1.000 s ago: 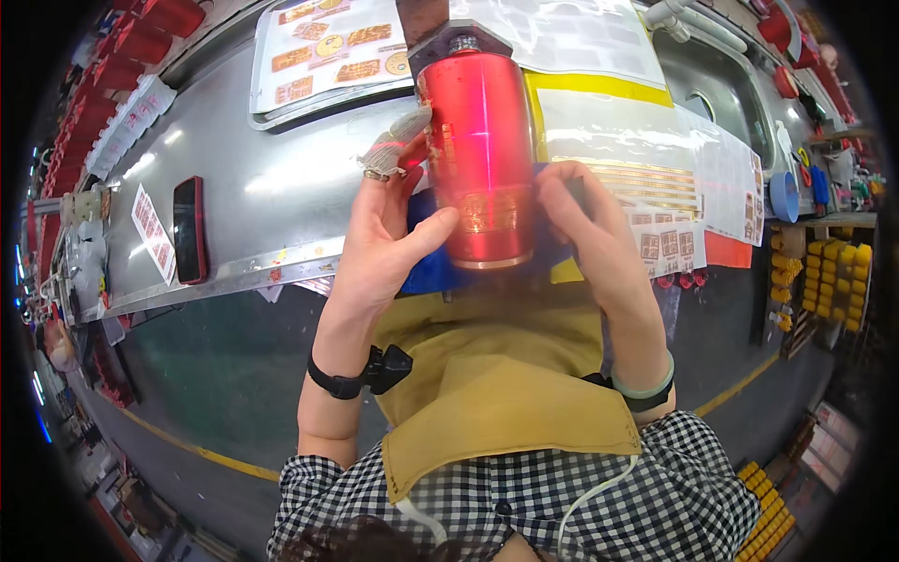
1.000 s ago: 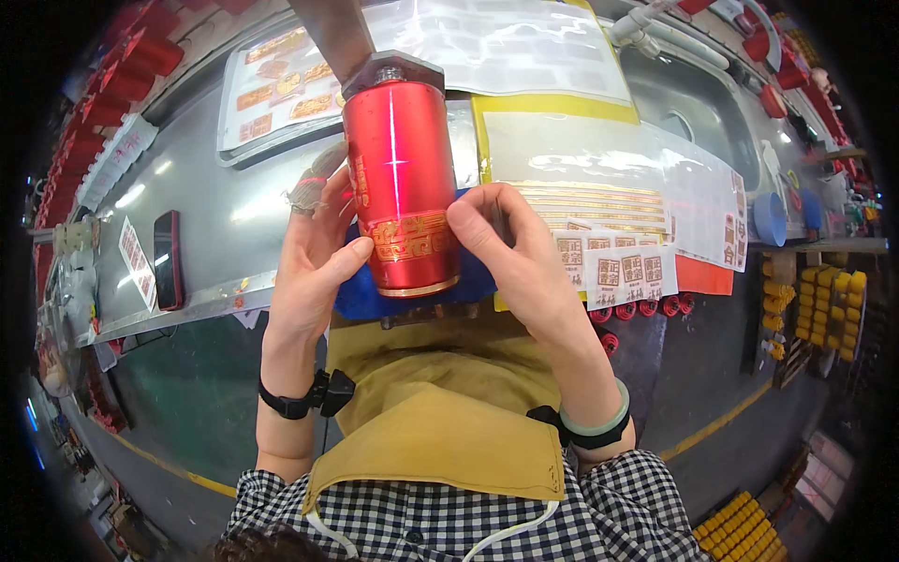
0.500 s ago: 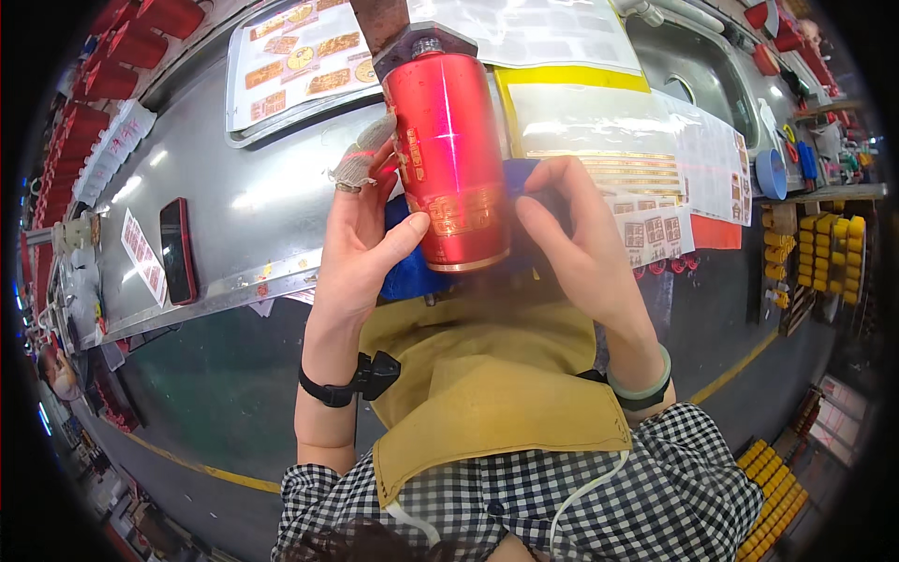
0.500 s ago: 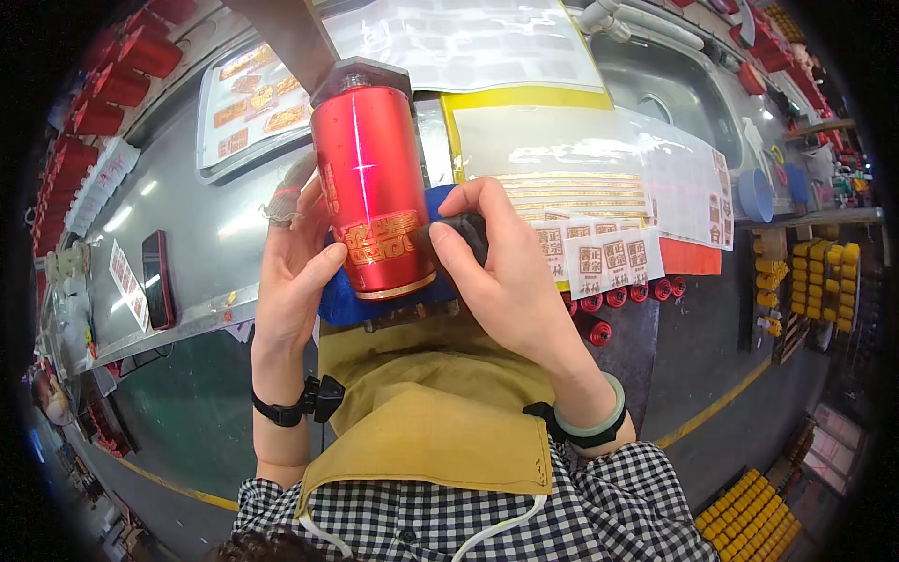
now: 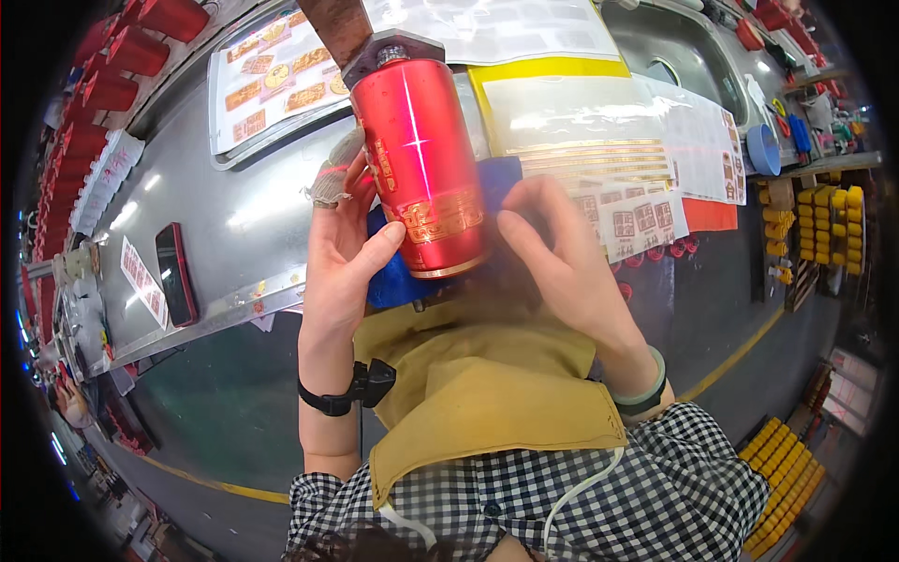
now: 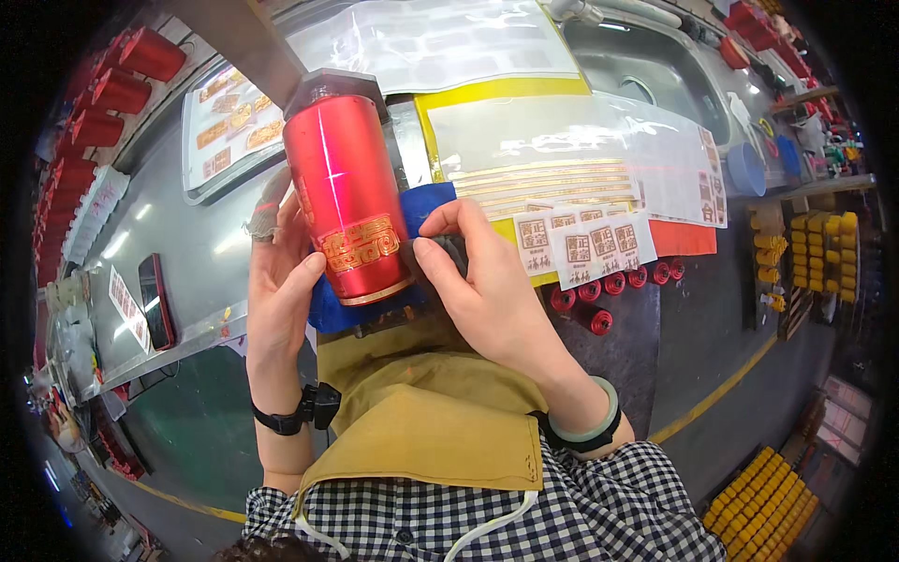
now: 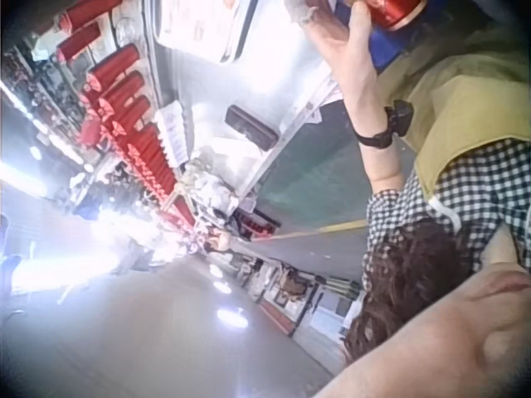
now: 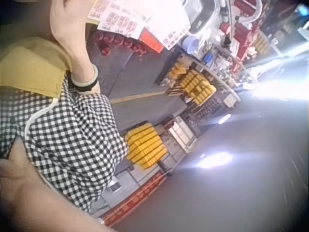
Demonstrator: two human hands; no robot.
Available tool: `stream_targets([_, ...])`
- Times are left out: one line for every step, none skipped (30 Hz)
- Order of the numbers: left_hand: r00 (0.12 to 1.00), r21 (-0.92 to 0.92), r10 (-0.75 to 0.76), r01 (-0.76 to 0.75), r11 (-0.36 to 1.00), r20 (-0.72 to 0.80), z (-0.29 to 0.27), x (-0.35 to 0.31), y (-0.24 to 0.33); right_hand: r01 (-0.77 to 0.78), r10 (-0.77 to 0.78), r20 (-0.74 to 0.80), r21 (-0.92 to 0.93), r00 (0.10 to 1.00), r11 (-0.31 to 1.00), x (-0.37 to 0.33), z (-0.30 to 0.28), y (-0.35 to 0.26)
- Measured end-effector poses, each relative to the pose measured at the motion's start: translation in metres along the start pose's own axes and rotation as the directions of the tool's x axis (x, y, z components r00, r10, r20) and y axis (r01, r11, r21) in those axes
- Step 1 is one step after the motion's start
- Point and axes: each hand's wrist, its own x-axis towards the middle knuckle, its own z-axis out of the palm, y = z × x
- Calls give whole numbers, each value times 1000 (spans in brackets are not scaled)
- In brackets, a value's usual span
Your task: The recorder applies decorative and functional labels to red canisters on a production line.
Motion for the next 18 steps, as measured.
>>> stream_targets([1000, -5, -12, 11, 1000, -14, 1, 0, 1, -1, 1, -3, 3, 1000, 1000, 0, 1, 1])
stream_targets([1000, -2, -13, 13, 1000, -12, 2, 0, 2, 17, -17, -14, 4, 1000, 1000, 1, 2, 1])
stream_targets([1000, -4, -19, 19, 1000, -11, 2, 0, 3, 35, -34, -25, 5, 999, 999, 1, 3, 1])
stream_targets([1000, -8, -24, 24, 1000, -11, 2, 0, 3, 35, -35, -26, 5, 999, 999, 3, 5, 2])
stream_targets([1000, -8, -23, 23, 1000, -12, 2, 0, 3, 41, -39, -40, 34, 998, 999, 5, 7, 4])
stream_targets([999, -20, -28, 28, 999, -18, 2, -1, 2, 47, -44, -53, 61, 998, 997, 6, 8, 4])
stream_targets([999, -31, -32, 31, 999, -28, 1, -1, 1, 50, -47, -48, 61, 998, 997, 8, 9, 0])
stream_targets([999, -32, -28, 26, 999, -34, 0, -1, 1, 34, -33, -53, 15, 998, 999, 9, 10, -6])
stream_targets([1000, -31, -22, 21, 999, -19, 0, -1, 1, 18, -20, -58, -32, 998, 999, 11, 11, -9])
stream_targets([1000, -29, -16, 16, 999, -6, 0, -1, 1, 23, -25, -47, -33, 999, 999, 12, 12, -11])
stream_targets([999, -50, -24, 22, 998, -31, 0, -4, 0, 45, -46, -64, -15, 997, 999, 12, 13, -12])
stream_targets([999, -51, -18, 16, 999, -44, 2, -4, 1, 67, -67, -79, 3, 995, 998, 11, 15, -13])
stream_targets([999, -44, -21, 19, 999, -34, 3, -4, 2, -32, 40, -40, 171, 998, 985, 7, 16, -29])
stream_targets([999, -38, -24, 23, 999, -24, 2, -4, 3, -31, 35, -23, 167, 999, 985, 6, 18, -32])
stream_targets([1000, -30, -7, 7, 1000, -15, -2, -4, -2, 19, -15, -36, 110, 999, 994, 5, 19, -33])
stream_targets([1000, -32, -1, 0, 999, -30, -3, -4, -3, 71, -68, -49, 52, 996, 996, 5, 19, -35])
stream_targets([1000, -33, -3, 2, 999, -26, -3, -4, -3, 59, -57, -37, 70, 998, 996, 3, 20, -39])
stream_targets([1000, -34, -5, 4, 999, -21, -3, -4, -4, 62, -60, -23, 67, 998, 996, 3, 21, -40])
